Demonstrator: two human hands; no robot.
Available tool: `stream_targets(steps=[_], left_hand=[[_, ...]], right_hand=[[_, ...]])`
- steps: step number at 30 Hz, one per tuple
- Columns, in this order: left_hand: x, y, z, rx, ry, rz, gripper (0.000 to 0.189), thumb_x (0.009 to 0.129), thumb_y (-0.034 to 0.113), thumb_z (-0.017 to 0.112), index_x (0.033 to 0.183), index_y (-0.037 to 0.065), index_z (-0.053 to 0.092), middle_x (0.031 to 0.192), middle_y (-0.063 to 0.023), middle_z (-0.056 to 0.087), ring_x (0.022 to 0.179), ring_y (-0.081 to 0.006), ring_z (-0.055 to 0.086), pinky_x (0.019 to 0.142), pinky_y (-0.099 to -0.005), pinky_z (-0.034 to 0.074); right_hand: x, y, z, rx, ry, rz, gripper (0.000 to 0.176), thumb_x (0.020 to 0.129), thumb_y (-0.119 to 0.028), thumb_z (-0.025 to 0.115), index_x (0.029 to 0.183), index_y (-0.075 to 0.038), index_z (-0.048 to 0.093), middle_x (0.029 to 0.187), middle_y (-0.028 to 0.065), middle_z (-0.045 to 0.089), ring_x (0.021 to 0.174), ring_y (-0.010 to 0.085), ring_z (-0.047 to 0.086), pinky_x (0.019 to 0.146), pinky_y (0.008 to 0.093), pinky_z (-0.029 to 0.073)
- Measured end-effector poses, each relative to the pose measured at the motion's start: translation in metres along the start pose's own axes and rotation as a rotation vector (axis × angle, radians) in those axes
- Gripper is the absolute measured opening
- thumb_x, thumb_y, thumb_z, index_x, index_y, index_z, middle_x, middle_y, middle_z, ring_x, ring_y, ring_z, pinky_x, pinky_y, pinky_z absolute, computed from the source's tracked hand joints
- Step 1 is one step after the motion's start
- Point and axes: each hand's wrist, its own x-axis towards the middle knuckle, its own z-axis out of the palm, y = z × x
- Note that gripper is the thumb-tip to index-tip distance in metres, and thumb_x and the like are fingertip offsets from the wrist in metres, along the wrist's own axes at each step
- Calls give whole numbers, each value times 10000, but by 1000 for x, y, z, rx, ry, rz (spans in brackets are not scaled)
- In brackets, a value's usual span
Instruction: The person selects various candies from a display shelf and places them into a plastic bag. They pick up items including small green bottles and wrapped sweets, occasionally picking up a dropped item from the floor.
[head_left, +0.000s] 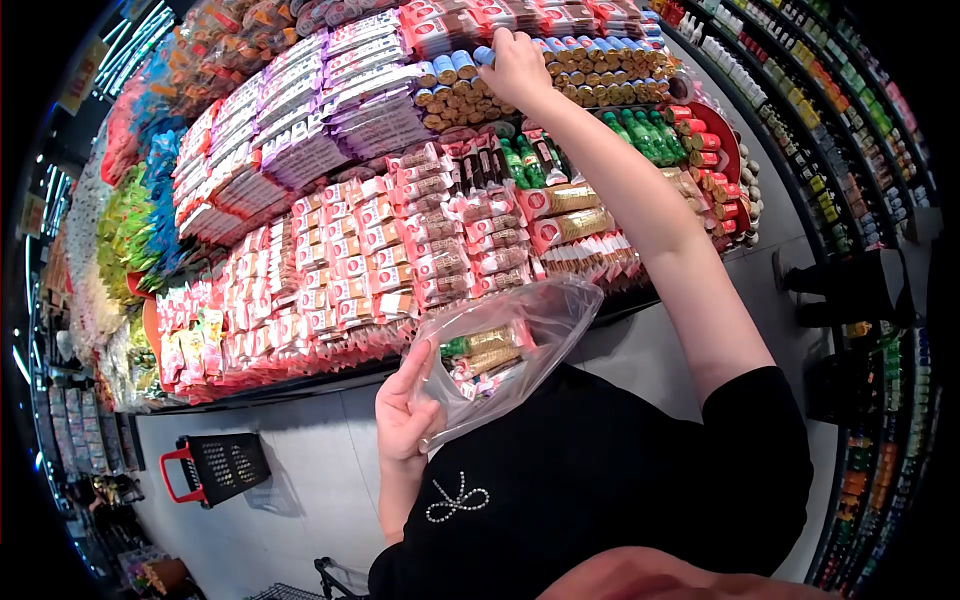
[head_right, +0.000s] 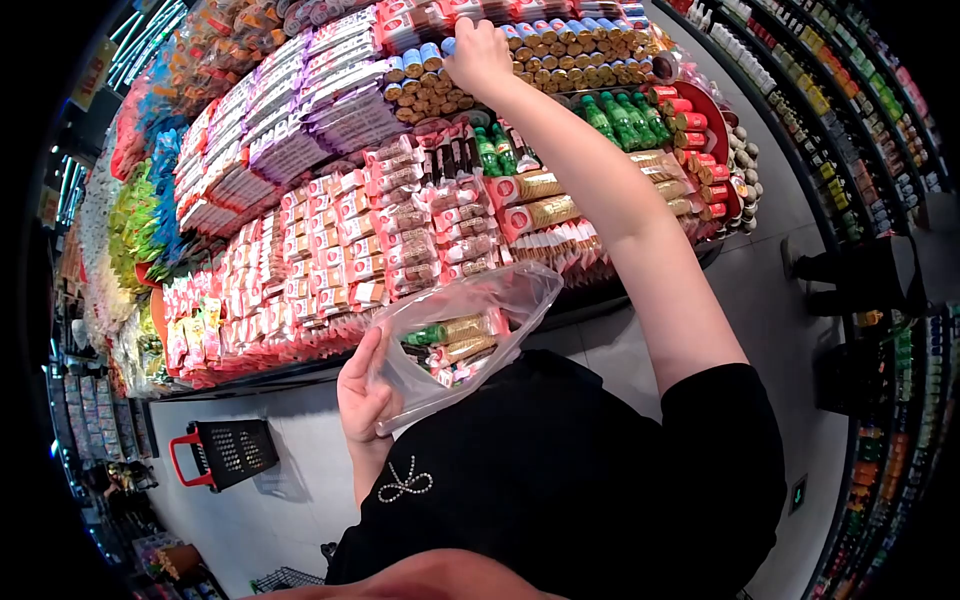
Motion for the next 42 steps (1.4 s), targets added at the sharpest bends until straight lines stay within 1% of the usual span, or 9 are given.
stream_targets(steps=[7,9,13,17,21,26,39,40,42], left_hand=[[1,3,0,26,-12,-7,624,698,-65,493,1275,-50,255,1320,-154,315,397,-1,337,365,-162,229],[2,5,0,32,1,-32,615,686,-94,448,1272,-54,264,1325,-143,312,433,6,354,389,-160,244],[4,2,-3,9,-51,3,619,685,-98,443,1275,-54,259,1327,-150,305,444,4,368,390,-162,250],[4,2,-3,51,-32,12,625,682,-106,438,1277,-55,252,1321,-159,309,439,1,371,390,-162,251],[3,2,-3,44,-34,-5,624,685,-107,441,1276,-57,250,1305,-164,331,415,-5,363,382,-163,249],[5,1,-3,74,-49,-21,629,715,-36,528,1274,-57,242,1317,-181,305,347,-11,316,334,-160,221],[6,2,-6,61,-47,-20,646,720,-15,560,1276,-58,234,1309,-198,307,364,-21,383,329,-159,240],[6,1,-7,62,-52,-17,646,720,-15,560,1276,-58,234,1309,-198,307,364,-21,383,329,-159,240],[7,1,-9,77,-68,-9,613,709,-101,461,1280,-49,244,1304,-158,337,387,-20,358,364,-168,251]], right_hand=[[-5,-3,-37,142,170,-119,341,628,-242,667,808,-10,493,776,126,534,762,260,519,676,360,418],[-19,-28,-88,386,-87,165,312,658,-210,666,824,-15,489,818,102,551,768,187,539,656,301,426],[-89,-70,-166,1209,-294,107,268,654,-48,656,846,-46,468,974,119,526,907,170,528,739,308,434],[-161,-90,-206,1163,-815,-115,325,620,-127,671,814,-29,429,935,108,530,854,209,532,721,312,420],[-210,-91,-176,1092,-1265,-82,280,653,-136,634,814,-7,444,911,140,527,837,268,543,734,327,426],[-264,-106,-128,705,-1204,-166,288,640,-105,584,887,-1,478,846,166,544,825,321,546,696,378,433],[-261,-104,-130,732,-1425,-311,262,730,-148,532,939,10,524,859,188,555,819,347,548,717,408,430],[-250,-105,-140,688,-1514,-311,287,756,-137,546,997,12,499,971,173,529,899,328,520,781,386,414],[-243,-100,-148,788,-1444,-347,277,766,-125,535,1005,9,499,964,168,531,898,324,518,786,383,413]])
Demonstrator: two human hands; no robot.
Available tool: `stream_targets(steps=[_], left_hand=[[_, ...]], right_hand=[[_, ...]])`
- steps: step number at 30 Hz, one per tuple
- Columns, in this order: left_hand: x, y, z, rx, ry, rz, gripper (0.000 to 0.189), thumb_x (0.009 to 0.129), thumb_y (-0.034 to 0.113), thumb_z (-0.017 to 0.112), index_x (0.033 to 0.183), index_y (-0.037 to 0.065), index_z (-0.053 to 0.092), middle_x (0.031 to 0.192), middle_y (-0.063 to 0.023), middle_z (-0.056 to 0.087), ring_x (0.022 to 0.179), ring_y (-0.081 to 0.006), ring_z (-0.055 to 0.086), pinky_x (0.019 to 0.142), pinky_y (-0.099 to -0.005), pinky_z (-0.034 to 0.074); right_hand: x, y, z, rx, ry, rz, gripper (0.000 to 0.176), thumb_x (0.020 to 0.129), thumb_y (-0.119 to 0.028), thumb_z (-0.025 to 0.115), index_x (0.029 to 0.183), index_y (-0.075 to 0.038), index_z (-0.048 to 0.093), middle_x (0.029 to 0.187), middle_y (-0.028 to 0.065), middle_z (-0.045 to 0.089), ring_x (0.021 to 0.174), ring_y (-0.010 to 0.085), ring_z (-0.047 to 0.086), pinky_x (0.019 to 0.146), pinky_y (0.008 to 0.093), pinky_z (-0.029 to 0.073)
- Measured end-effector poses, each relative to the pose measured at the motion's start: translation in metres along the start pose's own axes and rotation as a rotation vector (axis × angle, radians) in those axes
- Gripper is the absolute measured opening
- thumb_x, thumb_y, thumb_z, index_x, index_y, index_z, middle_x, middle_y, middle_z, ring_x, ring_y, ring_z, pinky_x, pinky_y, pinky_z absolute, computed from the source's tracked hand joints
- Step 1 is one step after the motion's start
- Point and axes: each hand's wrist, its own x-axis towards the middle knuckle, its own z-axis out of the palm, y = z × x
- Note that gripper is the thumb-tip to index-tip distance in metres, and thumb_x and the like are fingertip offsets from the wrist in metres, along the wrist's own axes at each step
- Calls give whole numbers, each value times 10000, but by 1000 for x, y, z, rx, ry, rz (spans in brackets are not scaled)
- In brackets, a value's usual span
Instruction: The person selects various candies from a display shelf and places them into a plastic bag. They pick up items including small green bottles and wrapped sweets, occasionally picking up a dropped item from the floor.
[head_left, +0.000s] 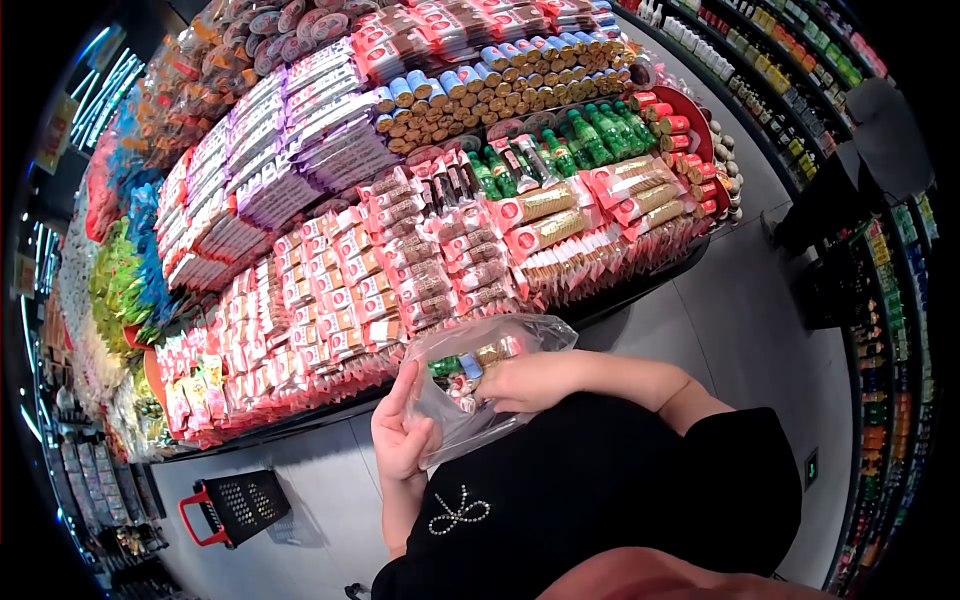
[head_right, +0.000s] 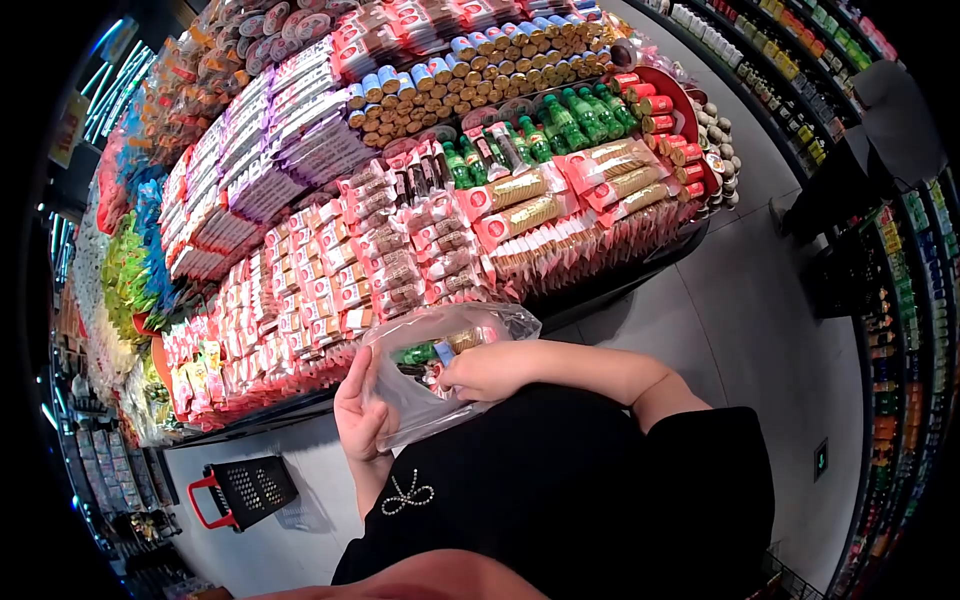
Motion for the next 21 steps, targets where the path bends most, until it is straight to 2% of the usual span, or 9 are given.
stream_targets(steps=[2,5,9,11,13,16,19,20,21], left_hand=[[1,1,0,-5,-4,2,612,709,-101,461,1280,-48,246,1308,-154,332,390,-19,358,367,-168,250],[1,1,-1,-10,-6,0,609,709,-103,459,1279,-46,251,1316,-149,322,392,-19,354,369,-168,248],[0,1,-1,-25,1,0,604,712,-104,458,1278,-38,259,1322,-144,314,393,-19,346,368,-171,241],[0,3,1,-25,-7,-3,604,713,-105,459,1279,-37,259,1323,-144,313,395,-18,342,369,-171,239],[0,3,1,-25,-12,-6,604,714,-106,459,1279,-35,259,1324,-143,312,397,-16,337,370,-171,236],[0,3,0,-21,-20,-4,601,716,-106,462,1279,-34,262,1317,-140,324,401,-15,327,372,-170,232],[-1,4,2,-18,0,-17,601,713,-111,452,1278,-34,263,1309,-139,337,401,-15,320,373,-170,231],[-1,4,2,-18,-1,-21,602,712,-114,446,1279,-33,263,1306,-137,342,403,-14,320,375,-170,232],[0,5,2,-17,-1,-24,603,710,-116,441,1280,-32,262,1303,-136,347,405,-14,321,376,-169,233]], right_hand=[[-13,-7,-10,81,96,-177,258,796,-101,503,1034,0,500,968,159,541,921,307,513,812,369,406],[-39,-28,-47,200,195,-272,227,794,-90,516,999,7,526,991,148,553,931,285,528,808,352,416],[-66,-36,-91,164,633,-204,123,733,-10,559,853,12,575,869,116,599,830,232,583,728,307,459],[-65,-20,-111,-2,932,-243,113,754,-67,560,846,-1,565,803,71,586,746,164,567,656,272,451],[-61,-1,-141,-21,1123,-128,129,745,-69,573,860,-11,577,806,60,583,743,128,566,640,246,461],[-51,31,-204,-274,1392,-10,183,727,-108,595,887,-23,579,836,90,589,727,143,587,637,268,485],[-40,68,-268,-694,1429,91,262,695,-151,618,934,-55,569,885,93,592,828,248,572,739,345,453],[-34,71,-283,-698,1382,212,327,715,-182,629,1016,-82,550,954,103,579,891,233,551,785,337,436],[-26,77,-299,-699,1383,209,327,715,-182,629,1016,-82,550,954,103,579,891,233,551,785,337,436]])
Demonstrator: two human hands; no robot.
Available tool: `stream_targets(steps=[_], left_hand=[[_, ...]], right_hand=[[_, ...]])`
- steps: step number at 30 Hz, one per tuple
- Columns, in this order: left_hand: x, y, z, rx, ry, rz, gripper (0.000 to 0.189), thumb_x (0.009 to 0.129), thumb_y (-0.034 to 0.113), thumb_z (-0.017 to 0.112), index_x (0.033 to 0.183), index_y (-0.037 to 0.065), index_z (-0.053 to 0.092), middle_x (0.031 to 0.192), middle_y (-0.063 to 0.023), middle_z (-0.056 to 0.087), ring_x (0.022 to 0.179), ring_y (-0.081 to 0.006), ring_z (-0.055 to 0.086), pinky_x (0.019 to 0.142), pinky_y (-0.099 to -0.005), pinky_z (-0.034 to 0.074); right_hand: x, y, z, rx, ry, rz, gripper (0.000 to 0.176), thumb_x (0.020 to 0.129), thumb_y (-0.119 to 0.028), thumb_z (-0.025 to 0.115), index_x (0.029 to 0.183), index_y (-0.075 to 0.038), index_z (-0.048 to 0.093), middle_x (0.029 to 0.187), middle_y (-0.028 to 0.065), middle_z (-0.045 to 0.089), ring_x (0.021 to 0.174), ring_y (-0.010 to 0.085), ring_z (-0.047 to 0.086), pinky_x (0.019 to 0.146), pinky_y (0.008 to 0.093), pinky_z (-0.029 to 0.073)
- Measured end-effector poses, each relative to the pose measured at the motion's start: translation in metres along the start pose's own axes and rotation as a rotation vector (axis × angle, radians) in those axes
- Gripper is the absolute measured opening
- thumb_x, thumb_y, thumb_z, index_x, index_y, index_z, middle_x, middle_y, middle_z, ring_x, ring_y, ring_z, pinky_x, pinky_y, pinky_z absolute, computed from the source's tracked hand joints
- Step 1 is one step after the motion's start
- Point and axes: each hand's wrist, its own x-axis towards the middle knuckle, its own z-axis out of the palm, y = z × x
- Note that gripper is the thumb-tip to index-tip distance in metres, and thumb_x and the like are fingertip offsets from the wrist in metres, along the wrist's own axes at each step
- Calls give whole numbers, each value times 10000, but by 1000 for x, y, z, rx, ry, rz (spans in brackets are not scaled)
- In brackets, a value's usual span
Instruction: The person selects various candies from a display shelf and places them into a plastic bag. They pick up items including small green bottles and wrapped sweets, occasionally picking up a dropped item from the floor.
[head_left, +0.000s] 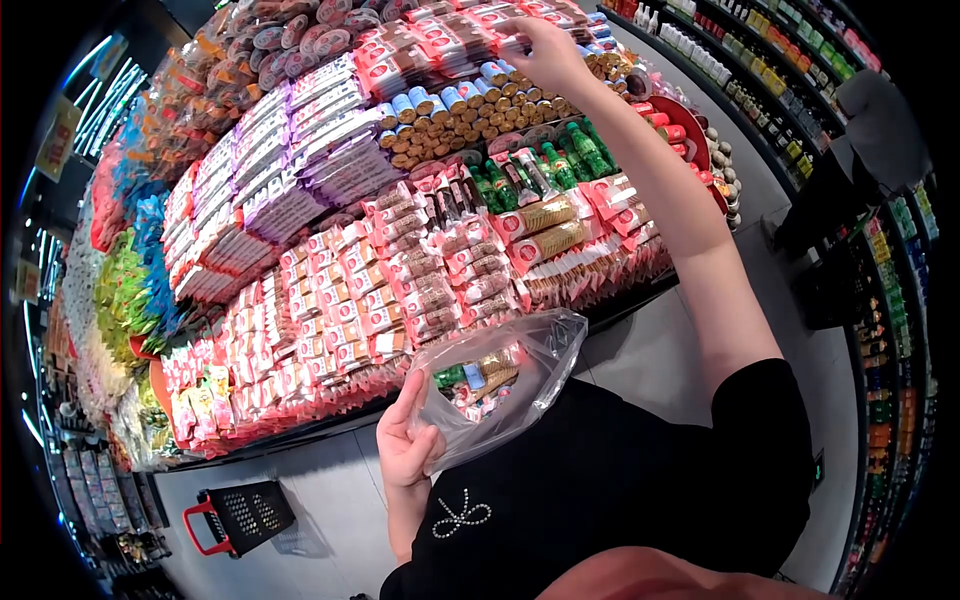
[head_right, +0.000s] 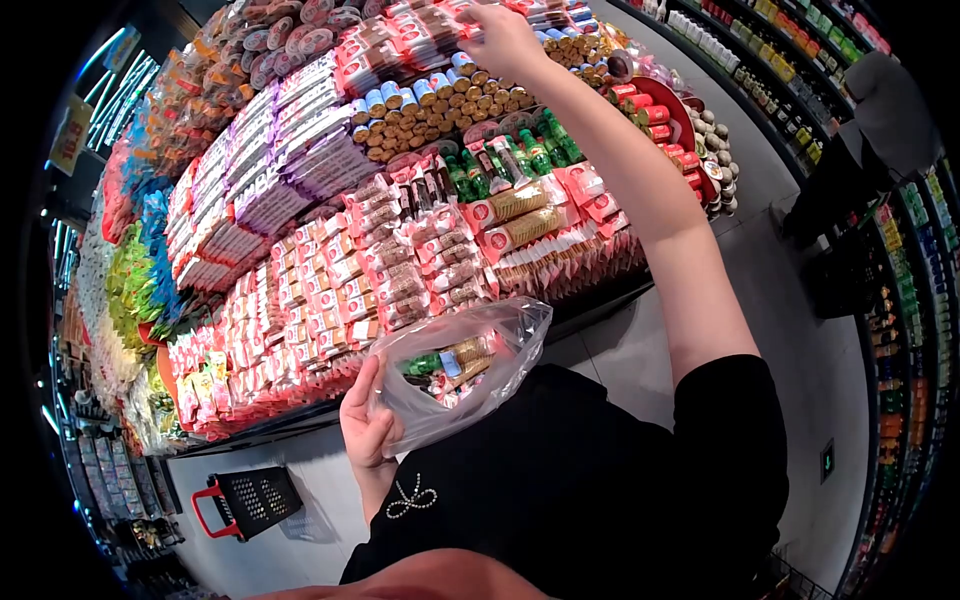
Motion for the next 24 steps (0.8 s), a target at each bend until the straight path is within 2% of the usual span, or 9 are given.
stream_targets(steps=[2,6,9,12,14,18,20,22,24], left_hand=[[0,-1,0,14,0,6,603,708,-118,437,1279,-33,263,1302,-130,350,411,-12,320,378,-169,232],[1,0,0,43,-6,1,601,708,-119,434,1278,-37,263,1298,-113,359,428,-7,318,387,-168,228],[0,2,2,16,3,-11,601,708,-121,432,1278,-41,261,1296,-113,361,436,-5,318,394,-164,228],[0,2,1,15,7,-21,594,714,-126,427,1277,-43,260,1295,-116,359,438,-4,323,399,-164,232],[1,2,1,13,8,-13,589,716,-130,424,1276,-44,263,1294,-115,361,439,-5,325,401,-165,234],[2,2,-2,54,35,-47,595,703,-97,462,1266,-48,275,1309,-153,331,395,-11,336,367,-163,239],[2,1,-2,53,32,-47,596,702,-99,460,1266,-48,274,1311,-152,328,396,-10,334,368,-162,239],[3,2,-2,52,30,-47,598,701,-102,458,1267,-48,273,1314,-152,325,397,-9,332,369,-162,238],[4,3,-2,16,-19,-41,579,725,-142,421,1275,-41,268,1316,-114,327,448,-6,335,412,-165,240]], right_hand=[[25,15,24,-102,61,-264,383,700,-211,649,1049,-97,538,1005,103,563,945,256,524,817,362,419],[49,25,57,-172,-107,-302,444,681,-237,669,1080,-115,521,1036,104,548,976,270,505,827,373,414],[57,21,63,-358,-267,-182,450,647,-208,695,1051,-110,524,984,92,548,945,264,516,805,367,427],[61,18,62,-370,-234,-209,418,625,-147,689,1014,-105,539,950,82,573,936,241,533,789,362,445],[65,16,59,-378,-246,-205,493,596,-142,713,1048,-113,517,963,77,568,957,238,522,800,364,445],[73,23,59,-294,-307,-264,460,606,-137,709,1027,-98,530,927,82,579,909,251,538,767,367,448],[74,23,56,-241,-375,-214,348,631,-122,692,945,-65,553,943,78,544,916,252,519,786,352,430],[76,28,58,-261,-380,-238,345,648,-145,683,961,-69,558,954,83,551,927,259,515,793,355,426],[75,30,57,-272,-295,-326,364,652,-167,679,984,-89,551,889,103,584,873,274,547,740,379,448]])
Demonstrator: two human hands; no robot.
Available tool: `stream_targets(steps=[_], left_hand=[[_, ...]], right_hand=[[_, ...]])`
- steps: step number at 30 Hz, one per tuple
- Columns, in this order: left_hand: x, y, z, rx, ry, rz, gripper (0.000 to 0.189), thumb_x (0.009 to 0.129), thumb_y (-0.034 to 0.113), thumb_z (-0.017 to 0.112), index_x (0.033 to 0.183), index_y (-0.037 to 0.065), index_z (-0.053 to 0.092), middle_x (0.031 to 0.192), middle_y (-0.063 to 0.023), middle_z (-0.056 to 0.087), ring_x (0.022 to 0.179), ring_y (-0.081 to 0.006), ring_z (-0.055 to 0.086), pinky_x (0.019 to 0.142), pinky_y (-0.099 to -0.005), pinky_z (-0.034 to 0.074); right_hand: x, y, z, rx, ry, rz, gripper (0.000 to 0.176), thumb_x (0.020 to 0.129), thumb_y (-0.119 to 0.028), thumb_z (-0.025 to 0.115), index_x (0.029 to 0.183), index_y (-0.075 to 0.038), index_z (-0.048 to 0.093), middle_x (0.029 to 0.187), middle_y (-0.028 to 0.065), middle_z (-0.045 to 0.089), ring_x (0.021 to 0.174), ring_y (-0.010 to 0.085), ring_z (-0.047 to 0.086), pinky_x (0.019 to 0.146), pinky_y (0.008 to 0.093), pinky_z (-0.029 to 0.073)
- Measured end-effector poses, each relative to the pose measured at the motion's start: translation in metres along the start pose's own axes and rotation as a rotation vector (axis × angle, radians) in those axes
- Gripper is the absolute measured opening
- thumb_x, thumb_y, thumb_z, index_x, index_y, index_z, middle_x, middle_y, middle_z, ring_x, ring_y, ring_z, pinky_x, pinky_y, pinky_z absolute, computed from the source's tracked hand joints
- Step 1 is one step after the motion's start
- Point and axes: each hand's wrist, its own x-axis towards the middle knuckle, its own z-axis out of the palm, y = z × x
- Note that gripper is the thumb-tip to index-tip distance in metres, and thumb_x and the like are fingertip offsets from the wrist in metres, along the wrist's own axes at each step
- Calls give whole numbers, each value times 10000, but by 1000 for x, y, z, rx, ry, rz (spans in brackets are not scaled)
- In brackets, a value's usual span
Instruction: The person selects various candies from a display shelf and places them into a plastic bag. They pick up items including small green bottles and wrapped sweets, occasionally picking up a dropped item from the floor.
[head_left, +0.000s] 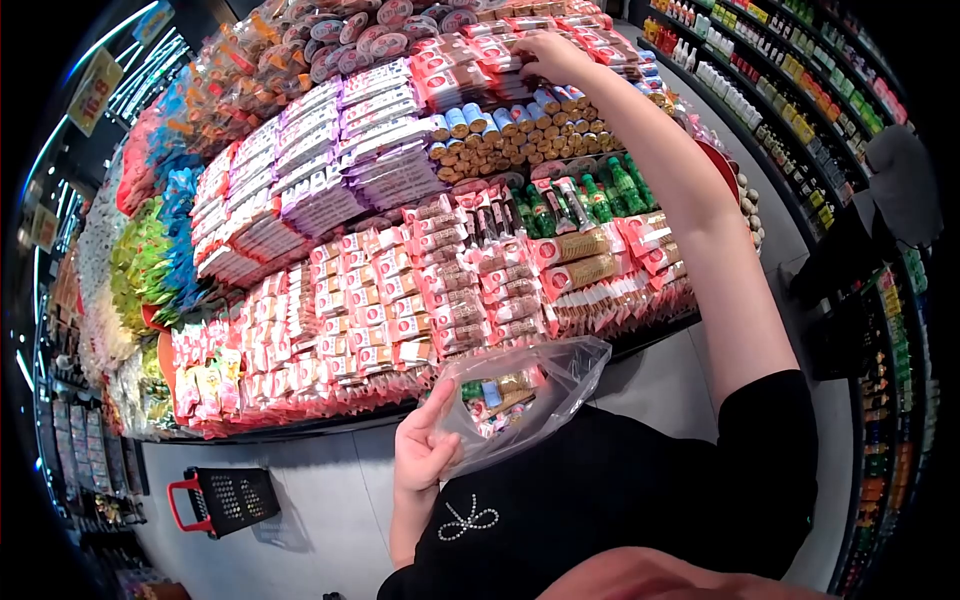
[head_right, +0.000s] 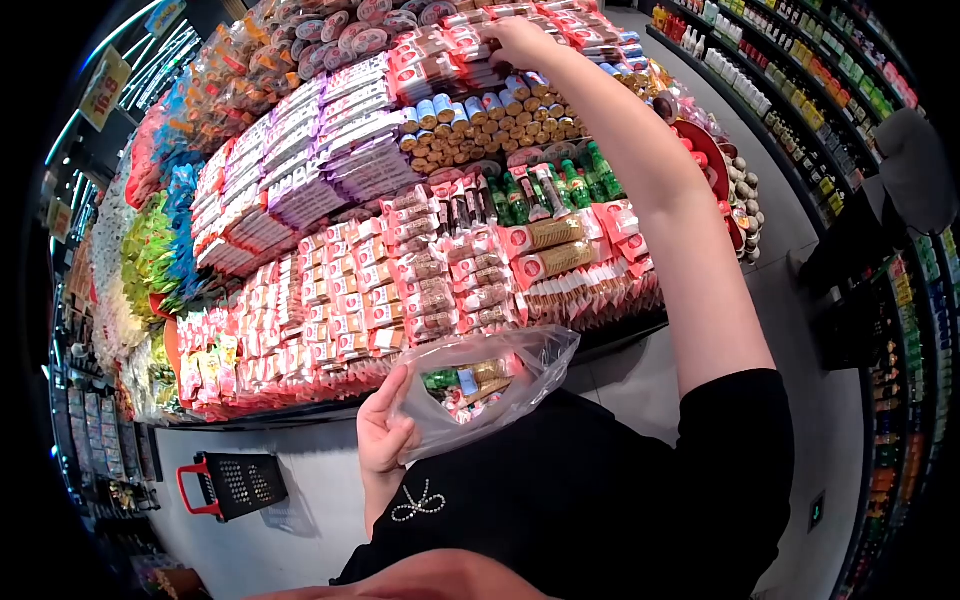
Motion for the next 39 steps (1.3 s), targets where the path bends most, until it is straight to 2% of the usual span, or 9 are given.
stream_targets(steps=[5,14,15,16,18,26,28,33,39], left_hand=[[2,-1,-4,18,-11,-3,579,729,-141,425,1277,-37,267,1316,-101,330,462,1,337,417,-161,246],[2,0,-2,23,-12,-15,583,731,-138,426,1279,-38,257,1318,-99,327,461,-3,336,412,-162,248],[2,0,-2,35,-11,-6,584,729,-140,424,1280,-40,256,1318,-101,326,456,-6,335,408,-164,248],[2,0,-2,47,-9,-2,585,728,-142,421,1280,-41,254,1319,-103,325,451,-10,334,405,-167,247],[2,-2,-3,72,-4,3,586,724,-147,415,1278,-49,251,1322,-111,318,444,-11,330,400,-167,242],[2,-5,-1,21,28,27,608,703,-141,412,1279,-65,231,1342,-166,263,426,-5,326,389,-170,229],[2,-5,2,12,47,27,612,700,-136,417,1279,-65,232,1340,-170,265,420,-5,326,385,-171,228],[2,-6,3,65,98,34,653,696,-43,518,1282,-54,231,1312,-189,307,398,-11,335,366,-166,230],[1,-6,4,93,149,36,711,688,28,605,1287,-41,228,1277,-188,363,413,-9,342,373,-158,236]], right_hand=[[-7,-9,7,-95,155,-13,270,783,-149,525,1048,-101,503,939,103,570,893,271,540,750,388,442],[-26,-34,-26,-102,611,-1,299,776,-47,492,1075,-47,474,947,119,558,871,276,539,751,352,436],[-34,-60,-62,7,569,48,87,783,-100,510,863,-77,531,773,55,579,755,237,568,748,305,459],[-42,-85,-84,107,730,-32,63,791,-104,476,799,-48,504,721,60,565,643,233,560,621,310,473],[-81,-108,-91,376,572,33,317,750,13,509,1064,-33,484,942,125,560,857,269,545,752,332,436],[-243,-229,-110,985,-335,-191,285,745,-58,540,1025,-37,495,939,124,541,886,288,522,758,351,430],[-260,-248,-78,976,-331,-167,259,745,-84,546,996,-48,497,922,120,543,854,285,532,733,357,435],[-270,-272,-37,825,-728,-91,164,726,-138,545,863,-50,541,830,126,564,805,287,559,659,373,449],[-285,-302,-3,794,-684,-158,128,675,-126,537,754,-50,604,719,129,594,689,294,593,582,396,476]])
